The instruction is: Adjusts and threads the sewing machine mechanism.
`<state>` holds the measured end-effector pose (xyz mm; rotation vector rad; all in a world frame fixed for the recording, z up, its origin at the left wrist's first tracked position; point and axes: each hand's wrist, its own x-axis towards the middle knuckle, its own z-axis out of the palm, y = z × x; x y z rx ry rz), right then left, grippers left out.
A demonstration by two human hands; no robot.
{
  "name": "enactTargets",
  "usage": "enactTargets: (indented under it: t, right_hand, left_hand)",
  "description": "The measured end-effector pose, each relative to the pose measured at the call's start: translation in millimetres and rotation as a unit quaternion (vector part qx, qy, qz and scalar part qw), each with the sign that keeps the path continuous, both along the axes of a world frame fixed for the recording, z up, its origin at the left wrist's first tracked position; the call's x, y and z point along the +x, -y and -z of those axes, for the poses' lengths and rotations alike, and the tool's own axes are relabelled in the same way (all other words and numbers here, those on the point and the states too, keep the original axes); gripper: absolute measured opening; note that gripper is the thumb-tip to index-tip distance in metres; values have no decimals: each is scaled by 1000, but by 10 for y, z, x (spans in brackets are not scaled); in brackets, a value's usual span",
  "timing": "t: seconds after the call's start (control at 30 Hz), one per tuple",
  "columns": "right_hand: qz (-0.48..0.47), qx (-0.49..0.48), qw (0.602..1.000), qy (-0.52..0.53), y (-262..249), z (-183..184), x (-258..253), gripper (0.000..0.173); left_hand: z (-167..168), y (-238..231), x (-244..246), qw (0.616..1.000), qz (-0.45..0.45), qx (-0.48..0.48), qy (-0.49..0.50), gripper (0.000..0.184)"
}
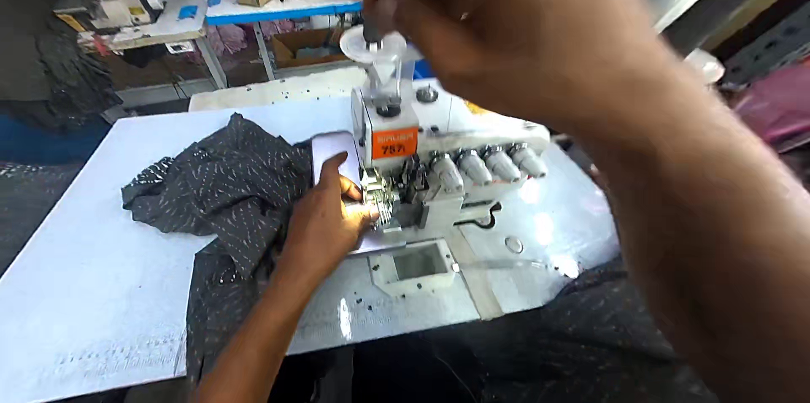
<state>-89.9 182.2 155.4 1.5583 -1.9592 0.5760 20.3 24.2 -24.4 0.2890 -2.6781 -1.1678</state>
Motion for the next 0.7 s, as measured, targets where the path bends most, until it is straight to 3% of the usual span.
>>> enactTargets:
  t: [0.13, 0.27, 0.4, 0.47, 0.6, 0.63, 0.7]
  right_hand:
    - [-8, 216, 976, 7, 559, -295, -372, 17]
    - [64, 422, 901, 82, 1070, -251, -679, 12]
    - [162, 538, 805, 190, 1298, 24, -938, 15]
    - [185, 560, 782, 200, 1355, 122, -1006, 18]
    - [182, 537, 798, 205, 1360, 194, -1084, 18]
    - [145, 543, 806, 186, 1326, 219, -1202, 20]
    - [-53, 482, 849, 211, 1175, 411, -1789, 17]
  left_hand:
    - [43, -8, -6, 1000, -25, 0, 14, 89]
    - [116, -19, 15, 999, -35, 7, -2, 92]
    - [131, -52, 37, 999, -36, 8, -6, 92]
    - [138, -48, 45, 999, -40, 3, -7, 91]
    - [194, -42, 65, 997, -34, 16, -64, 89]
    - [195, -37, 70, 997, -25, 23, -71, 89]
    - [184, -20, 55, 996, -13, 41, -75, 92]
